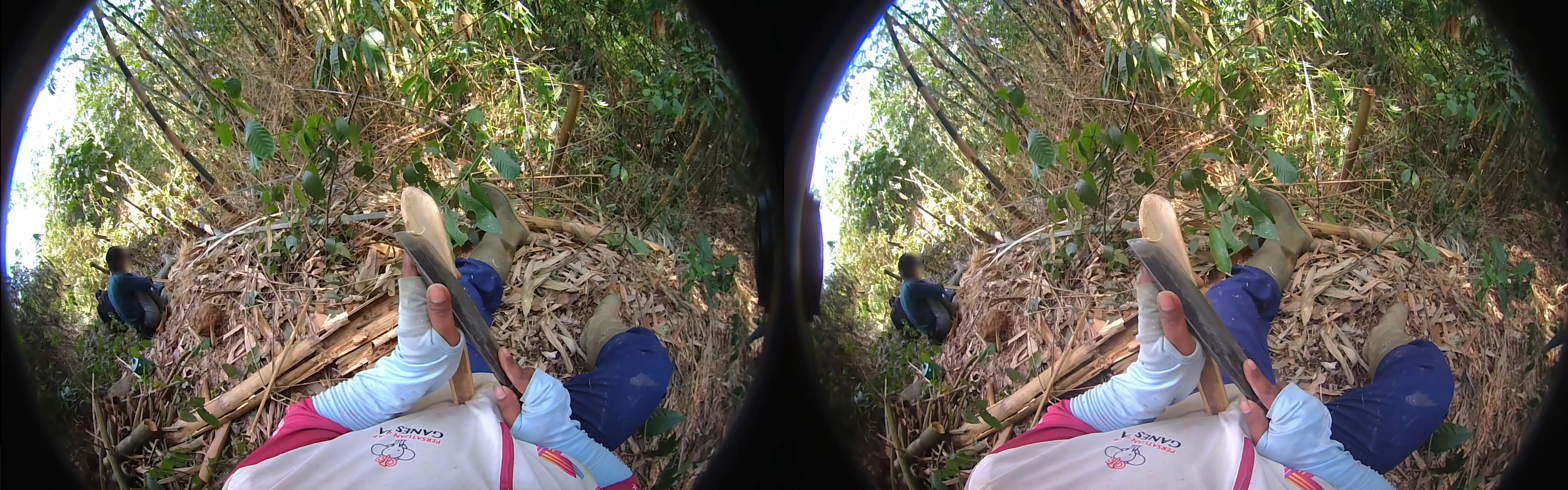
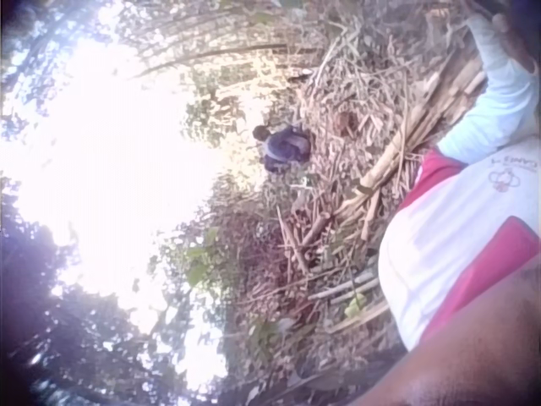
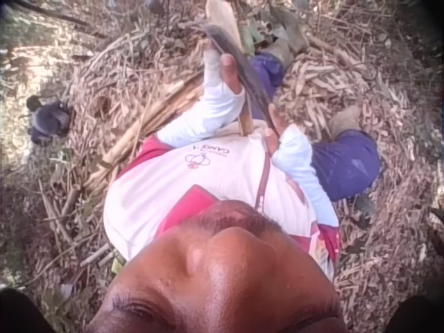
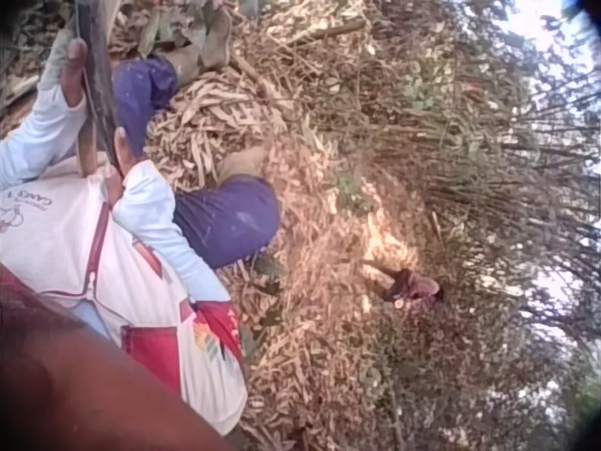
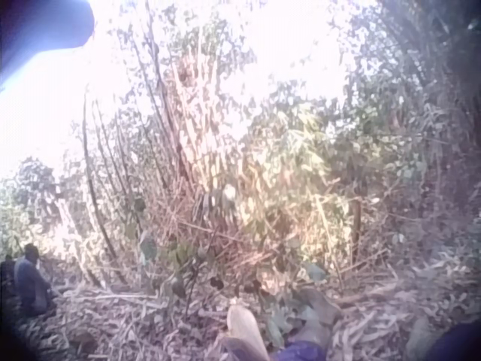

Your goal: The person sits on the forest floor and uses a large machete to split a piece of bamboo. They hold the bamboo with one hand and strike it with the machete to create thin slats, occasionally adjusting the piece to continue splitting.

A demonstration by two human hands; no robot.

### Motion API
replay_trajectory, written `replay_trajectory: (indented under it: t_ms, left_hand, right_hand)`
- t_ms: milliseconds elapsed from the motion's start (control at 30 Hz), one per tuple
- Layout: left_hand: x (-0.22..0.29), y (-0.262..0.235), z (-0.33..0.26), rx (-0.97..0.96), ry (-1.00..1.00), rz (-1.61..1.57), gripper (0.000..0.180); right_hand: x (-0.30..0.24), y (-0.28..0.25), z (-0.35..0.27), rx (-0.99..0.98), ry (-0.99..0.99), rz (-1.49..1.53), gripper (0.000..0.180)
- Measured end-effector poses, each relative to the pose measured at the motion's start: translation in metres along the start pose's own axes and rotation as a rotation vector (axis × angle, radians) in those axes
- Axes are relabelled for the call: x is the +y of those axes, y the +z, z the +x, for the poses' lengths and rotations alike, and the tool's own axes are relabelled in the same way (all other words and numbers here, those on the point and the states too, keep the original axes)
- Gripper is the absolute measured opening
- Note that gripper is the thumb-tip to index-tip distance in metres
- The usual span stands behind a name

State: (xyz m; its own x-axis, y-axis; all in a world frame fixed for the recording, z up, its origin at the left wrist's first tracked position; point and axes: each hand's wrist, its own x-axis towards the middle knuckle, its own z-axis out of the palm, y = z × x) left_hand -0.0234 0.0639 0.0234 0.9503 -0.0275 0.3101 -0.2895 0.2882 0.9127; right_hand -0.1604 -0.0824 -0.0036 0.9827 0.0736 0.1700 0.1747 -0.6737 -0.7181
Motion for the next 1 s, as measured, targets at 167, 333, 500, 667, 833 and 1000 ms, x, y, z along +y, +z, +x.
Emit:
replay_trajectory:
  t_ms: [167,333,500,667,833,1000]
  left_hand:
    - [-0.004,-0.003,-0.007,-0.194,0.037,0.03,0.073]
    - [0.006,0.0,-0.005,-0.27,0.015,0.01,0.08]
    - [0.006,-0.009,0.01,-0.19,-0.063,0.007,0.101]
    - [0.009,-0.017,0.016,-0.21,-0.046,-0.109,0.104]
    - [0.012,-0.018,0.013,-0.225,-0.047,-0.13,0.103]
    - [0.013,-0.021,0.011,-0.256,-0.059,-0.147,0.101]
  right_hand:
    - [-0.008,-0.006,0.012,0.074,-0.037,0.046,0.059]
    - [-0.023,-0.018,0.03,0.091,-0.005,0.394,0.055]
    - [-0.018,-0.03,0.034,0.103,0.169,0.868,0.064]
    - [0.002,-0.028,0.023,0.019,0.001,0.749,0.066]
    - [0.008,-0.027,0.013,-0.007,-0.042,0.638,0.067]
    - [0.004,-0.026,0.01,0.004,0.044,0.72,0.063]
